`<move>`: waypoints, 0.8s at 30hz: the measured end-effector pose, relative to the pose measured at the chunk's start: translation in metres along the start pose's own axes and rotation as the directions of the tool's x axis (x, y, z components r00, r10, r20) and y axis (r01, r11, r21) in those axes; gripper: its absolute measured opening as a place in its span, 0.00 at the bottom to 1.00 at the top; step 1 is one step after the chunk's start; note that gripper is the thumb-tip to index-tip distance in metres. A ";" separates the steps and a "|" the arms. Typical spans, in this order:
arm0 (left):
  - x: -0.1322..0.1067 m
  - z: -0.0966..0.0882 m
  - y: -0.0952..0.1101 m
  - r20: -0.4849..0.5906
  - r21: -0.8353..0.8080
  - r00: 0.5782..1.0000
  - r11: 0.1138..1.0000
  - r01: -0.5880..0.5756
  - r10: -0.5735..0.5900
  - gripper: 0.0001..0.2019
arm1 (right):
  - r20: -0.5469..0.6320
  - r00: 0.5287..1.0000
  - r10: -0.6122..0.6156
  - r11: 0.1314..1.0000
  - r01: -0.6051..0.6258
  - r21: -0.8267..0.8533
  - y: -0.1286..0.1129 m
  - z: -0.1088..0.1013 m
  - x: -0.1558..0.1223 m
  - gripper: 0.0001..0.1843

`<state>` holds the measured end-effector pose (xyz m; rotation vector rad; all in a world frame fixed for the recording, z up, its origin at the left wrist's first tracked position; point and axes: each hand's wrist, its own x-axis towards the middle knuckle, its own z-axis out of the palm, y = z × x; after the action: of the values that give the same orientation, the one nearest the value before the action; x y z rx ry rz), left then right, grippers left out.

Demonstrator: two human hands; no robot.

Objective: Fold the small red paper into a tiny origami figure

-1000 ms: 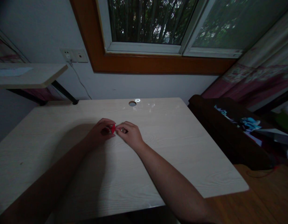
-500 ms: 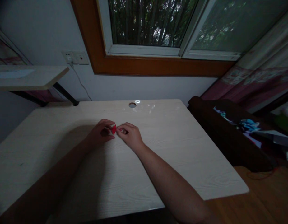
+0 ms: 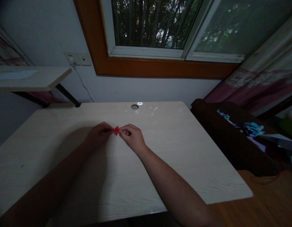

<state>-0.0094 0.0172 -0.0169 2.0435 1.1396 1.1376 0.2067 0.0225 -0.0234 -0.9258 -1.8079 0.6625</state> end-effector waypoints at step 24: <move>-0.001 -0.002 0.005 -0.115 0.017 0.993 1.000 0.011 -0.009 0.03 | -0.010 1.000 -0.011 1.000 0.011 -0.021 -0.002 0.001 0.000 0.04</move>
<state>-0.0092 0.0140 -0.0131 2.0054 1.2177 1.2578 0.2052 0.0207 -0.0220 -0.9307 -1.8127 0.6322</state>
